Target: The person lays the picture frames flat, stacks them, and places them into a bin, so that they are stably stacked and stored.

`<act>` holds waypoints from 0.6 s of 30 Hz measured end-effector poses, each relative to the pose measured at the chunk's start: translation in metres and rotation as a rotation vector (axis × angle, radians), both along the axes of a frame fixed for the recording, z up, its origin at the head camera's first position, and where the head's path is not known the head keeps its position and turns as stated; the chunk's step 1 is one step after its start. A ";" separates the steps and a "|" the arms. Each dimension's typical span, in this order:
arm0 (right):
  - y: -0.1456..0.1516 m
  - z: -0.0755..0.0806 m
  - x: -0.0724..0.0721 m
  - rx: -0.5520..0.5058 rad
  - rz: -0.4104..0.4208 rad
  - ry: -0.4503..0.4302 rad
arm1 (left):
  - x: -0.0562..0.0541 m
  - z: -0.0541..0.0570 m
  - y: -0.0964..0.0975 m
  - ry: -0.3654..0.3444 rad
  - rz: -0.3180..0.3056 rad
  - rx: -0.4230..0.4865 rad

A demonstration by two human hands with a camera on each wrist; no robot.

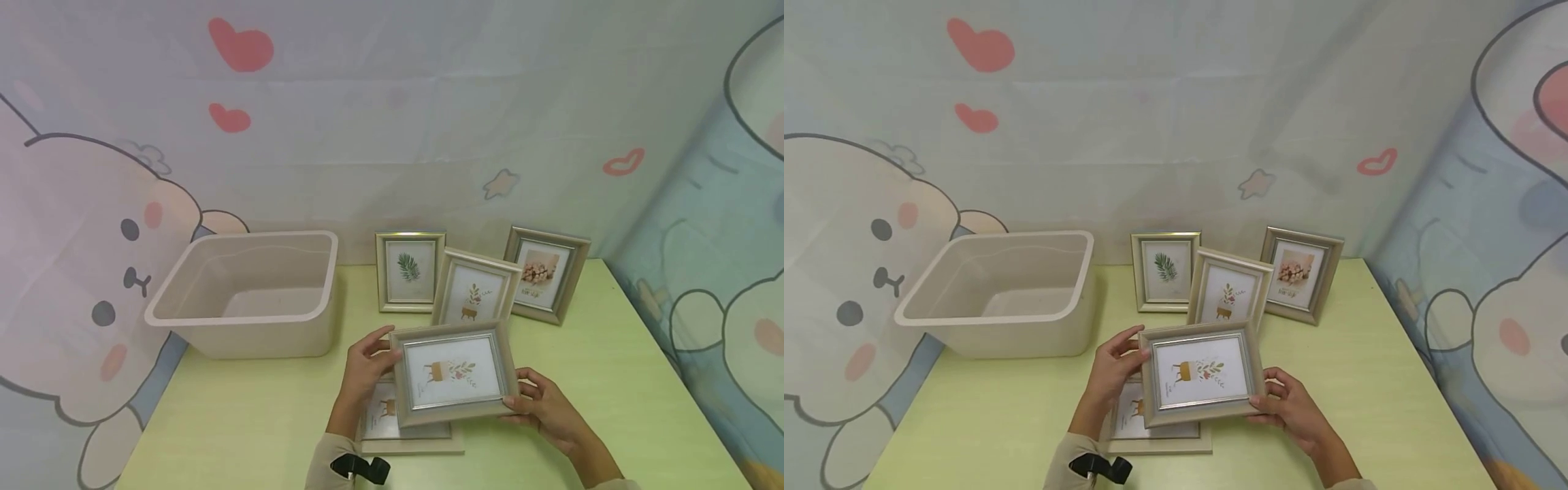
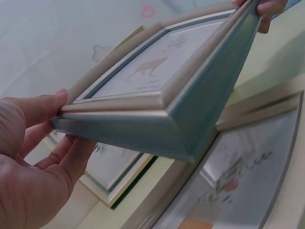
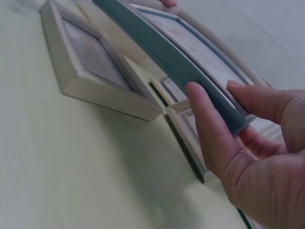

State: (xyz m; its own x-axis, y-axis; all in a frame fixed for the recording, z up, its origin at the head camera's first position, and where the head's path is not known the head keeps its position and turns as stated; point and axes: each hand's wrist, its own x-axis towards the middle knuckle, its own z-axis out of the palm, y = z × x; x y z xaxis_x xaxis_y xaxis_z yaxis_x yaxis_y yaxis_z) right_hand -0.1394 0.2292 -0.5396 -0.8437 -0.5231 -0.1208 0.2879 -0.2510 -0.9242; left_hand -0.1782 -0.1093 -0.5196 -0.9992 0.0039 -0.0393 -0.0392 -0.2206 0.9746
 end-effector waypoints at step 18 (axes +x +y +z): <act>-0.044 -0.003 0.016 0.385 0.032 0.027 | 0.011 -0.021 -0.043 -0.126 0.040 -0.197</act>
